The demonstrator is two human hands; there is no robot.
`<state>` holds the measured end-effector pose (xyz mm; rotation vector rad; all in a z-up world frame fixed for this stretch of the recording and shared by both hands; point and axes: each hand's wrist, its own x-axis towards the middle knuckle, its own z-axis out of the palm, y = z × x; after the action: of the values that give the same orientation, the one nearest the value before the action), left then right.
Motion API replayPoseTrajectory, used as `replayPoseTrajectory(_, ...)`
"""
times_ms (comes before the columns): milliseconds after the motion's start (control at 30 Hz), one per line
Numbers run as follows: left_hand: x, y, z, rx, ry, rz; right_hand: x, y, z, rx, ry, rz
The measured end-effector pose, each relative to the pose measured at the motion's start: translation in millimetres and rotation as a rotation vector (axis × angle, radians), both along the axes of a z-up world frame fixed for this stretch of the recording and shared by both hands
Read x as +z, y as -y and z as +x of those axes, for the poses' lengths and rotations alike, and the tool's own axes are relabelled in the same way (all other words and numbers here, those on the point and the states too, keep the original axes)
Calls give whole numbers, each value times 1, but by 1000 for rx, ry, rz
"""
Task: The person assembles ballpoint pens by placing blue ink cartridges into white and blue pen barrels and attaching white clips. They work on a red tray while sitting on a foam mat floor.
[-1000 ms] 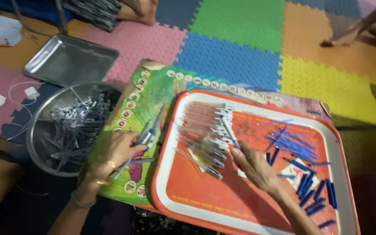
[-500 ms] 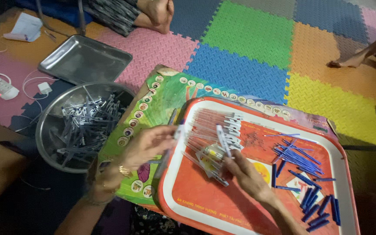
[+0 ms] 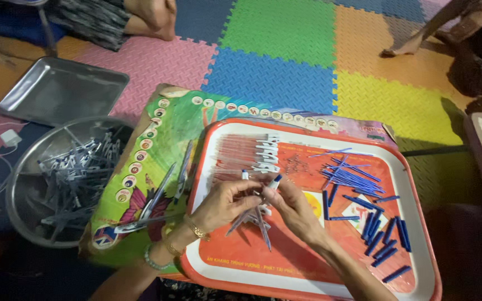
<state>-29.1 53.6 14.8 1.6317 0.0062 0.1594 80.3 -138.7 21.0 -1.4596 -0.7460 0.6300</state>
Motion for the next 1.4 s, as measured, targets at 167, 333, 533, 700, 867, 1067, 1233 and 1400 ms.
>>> replayPoseTrajectory(167, -5, 6, 5, -72, 15, -126, -11, 17, 12, -326, -49, 193)
replayPoseTrajectory(333, -22, -5, 14, -128, 69, -320, 10, 35, 37, -549, -20, 379)
replayPoseTrajectory(533, -25, -1, 17, -133, -50, -370, 17, 50, 39, -489, 20, 234)
replayPoseTrajectory(700, 20, 17, 5, -78, -158, -492, 1, 63, 52, -499, 62, 293)
replayPoseTrajectory(867, -5, 13, 11, -132, -131, -441, 3, 61, 53, -544, 107, 349)
replayPoseTrajectory(1067, 2, 18, 8, -122, -114, -412, -3, 84, 41, -606, 547, 102)
replayPoseTrajectory(1233, -16, 12, 14, -66, -142, -479, -55, 106, 29, -630, 694, -21)
replayPoseTrajectory(1400, -38, 2, 13, -145, -166, -538, -25, 104, -1, -353, 687, -411)
